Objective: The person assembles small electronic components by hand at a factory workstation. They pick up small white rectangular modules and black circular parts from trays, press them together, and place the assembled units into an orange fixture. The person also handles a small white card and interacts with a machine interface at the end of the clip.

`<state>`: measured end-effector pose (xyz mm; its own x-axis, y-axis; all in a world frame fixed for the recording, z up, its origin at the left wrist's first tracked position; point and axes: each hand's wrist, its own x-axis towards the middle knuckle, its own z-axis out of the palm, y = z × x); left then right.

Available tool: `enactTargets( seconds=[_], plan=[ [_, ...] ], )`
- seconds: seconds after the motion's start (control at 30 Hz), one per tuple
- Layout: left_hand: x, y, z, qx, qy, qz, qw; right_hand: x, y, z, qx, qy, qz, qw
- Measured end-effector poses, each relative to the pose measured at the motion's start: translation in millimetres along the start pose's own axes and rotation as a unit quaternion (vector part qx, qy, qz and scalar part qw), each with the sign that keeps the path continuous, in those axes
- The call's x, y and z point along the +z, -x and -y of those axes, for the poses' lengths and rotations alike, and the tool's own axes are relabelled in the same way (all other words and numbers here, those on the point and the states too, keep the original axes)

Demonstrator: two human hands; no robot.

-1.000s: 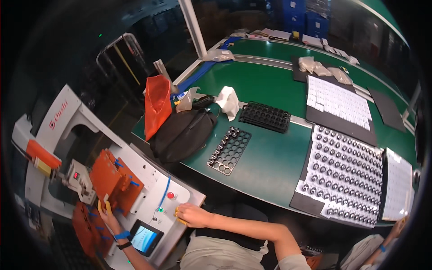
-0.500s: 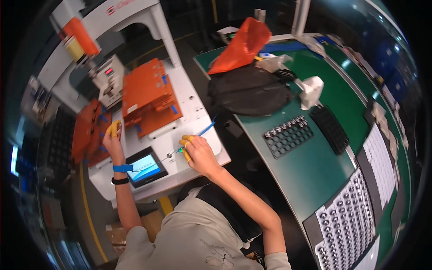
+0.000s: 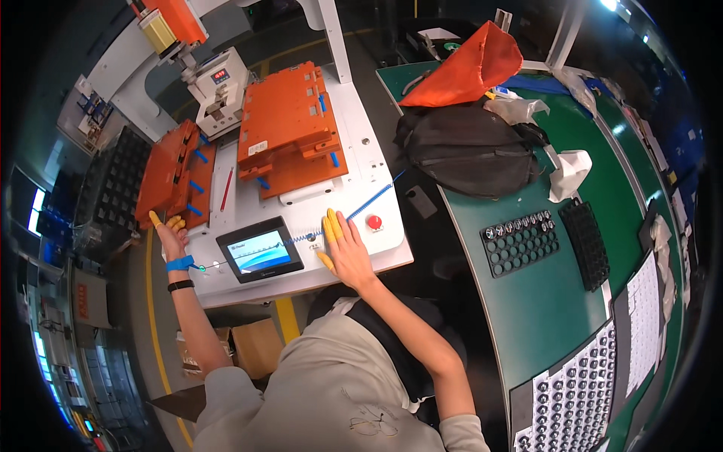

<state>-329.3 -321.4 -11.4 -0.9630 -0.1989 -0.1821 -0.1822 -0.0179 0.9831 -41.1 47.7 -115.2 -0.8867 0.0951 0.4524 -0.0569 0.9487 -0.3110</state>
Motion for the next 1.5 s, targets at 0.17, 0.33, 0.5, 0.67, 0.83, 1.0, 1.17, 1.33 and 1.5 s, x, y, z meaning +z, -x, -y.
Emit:
enactTargets(
  seconds=[0.17,0.33,0.5,0.67,0.83,1.0,1.17,1.33,1.5],
  plan=[
    [6.6,-11.2,-7.4,0.064,-0.023,-0.114,0.991,11.8,32.5,3.1,-0.057,0.015,0.031,0.998],
    [29.5,-11.9,-26.1,0.036,-0.076,-0.12,0.989,10.6,42.1,-2.3,-0.024,-0.003,0.056,0.998],
    [-13.8,-36.7,-28.5,0.137,-0.245,-0.145,0.949,9.7,35.8,25.6,0.025,-0.017,0.014,0.999],
    [8.8,-3.1,-47.2,0.075,-0.125,-0.131,0.981,2.4,19.8,33.6,0.068,-0.04,-0.008,0.997],
    [18.1,-10.2,-68.0,0.07,-0.023,-0.144,0.987,-52.5,12.1,27.4,0.051,-0.079,-0.04,0.995],
    [4.8,-71.7,-102.4,0.015,0.337,-0.033,0.941,-80.9,10.2,35.3,0.01,-0.117,-0.078,0.99],
    [27.1,-50.9,-114.3,-0.03,0.419,0.014,0.908,-121.4,-2.2,42.5,-0.007,-0.169,-0.154,0.973],
    [14.1,35.3,-99.5,0.035,0.404,0.059,0.912,-219.9,-30.2,61.2,-0.111,-0.247,-0.226,0.936],
    [16.0,108.6,-70.7,0.064,0.378,0.13,0.914,-259.9,-34.2,70.8,-0.137,-0.236,-0.248,0.93]
  ],
)
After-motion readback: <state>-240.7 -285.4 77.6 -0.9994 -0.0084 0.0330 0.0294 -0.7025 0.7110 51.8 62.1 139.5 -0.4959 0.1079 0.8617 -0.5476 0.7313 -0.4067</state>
